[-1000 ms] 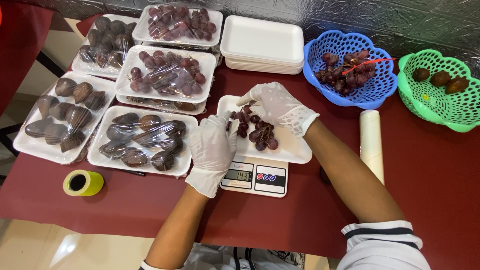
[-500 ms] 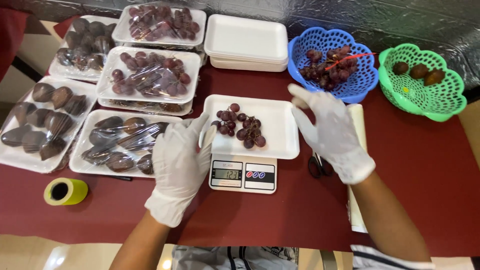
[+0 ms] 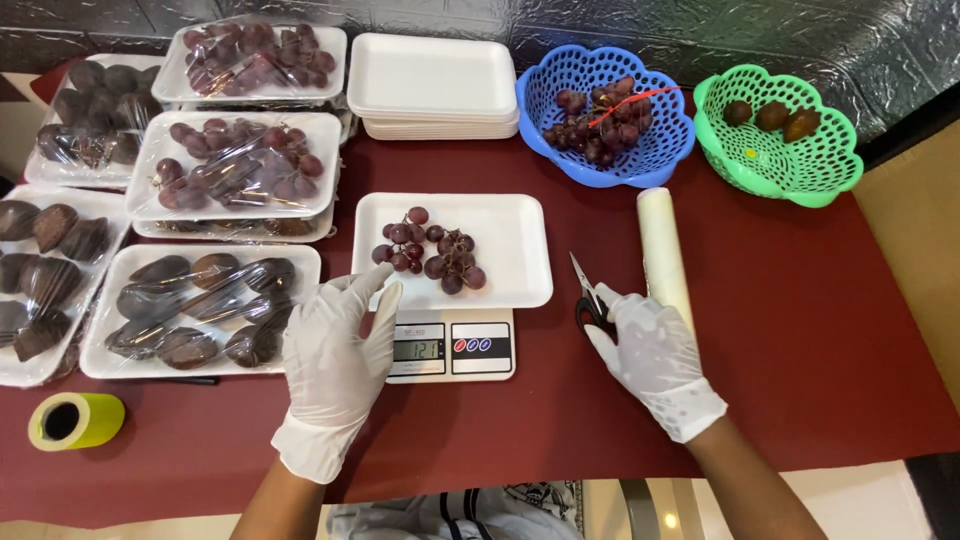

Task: Sorting, trimming stems with scissors, and weighing grapes on a digital scale for packaging into trays.

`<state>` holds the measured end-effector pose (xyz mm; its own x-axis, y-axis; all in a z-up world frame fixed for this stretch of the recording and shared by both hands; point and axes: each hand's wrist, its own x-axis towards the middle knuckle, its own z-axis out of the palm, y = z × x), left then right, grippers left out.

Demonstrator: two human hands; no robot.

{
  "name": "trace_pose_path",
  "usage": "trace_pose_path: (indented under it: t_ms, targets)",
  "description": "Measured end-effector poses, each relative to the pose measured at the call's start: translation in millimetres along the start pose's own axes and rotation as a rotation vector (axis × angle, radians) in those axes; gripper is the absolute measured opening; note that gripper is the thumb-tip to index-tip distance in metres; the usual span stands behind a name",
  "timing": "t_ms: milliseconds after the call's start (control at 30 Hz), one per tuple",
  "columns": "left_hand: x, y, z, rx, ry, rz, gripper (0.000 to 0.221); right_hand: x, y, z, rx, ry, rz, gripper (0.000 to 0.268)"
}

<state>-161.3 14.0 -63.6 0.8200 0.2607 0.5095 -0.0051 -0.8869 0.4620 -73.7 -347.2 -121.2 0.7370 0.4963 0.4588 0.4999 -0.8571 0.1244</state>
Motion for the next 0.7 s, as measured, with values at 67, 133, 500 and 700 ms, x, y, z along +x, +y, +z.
trace_pose_path:
  t_ms: [67,133,500,700]
  targets:
    - [1.1,6.4,-0.6,-0.008,0.016,0.020,0.020,-3.1,-2.5,1.4,-0.074,-0.057,0.010,0.051]
    - [3.1,10.9,-2.2,-0.014,0.034,0.040,0.020,-4.8,-5.6,2.3,-0.146,-0.114,0.019,0.054]
    - [7.2,7.6,4.0,0.055,0.088,0.200,0.023,2.0,2.6,20.6,-0.142,-0.304,0.020,0.058]
    - [26.2,32.1,-18.4,0.192,0.043,0.365,0.024,20.7,12.8,33.2,-0.125,-0.436,-0.017,0.068]
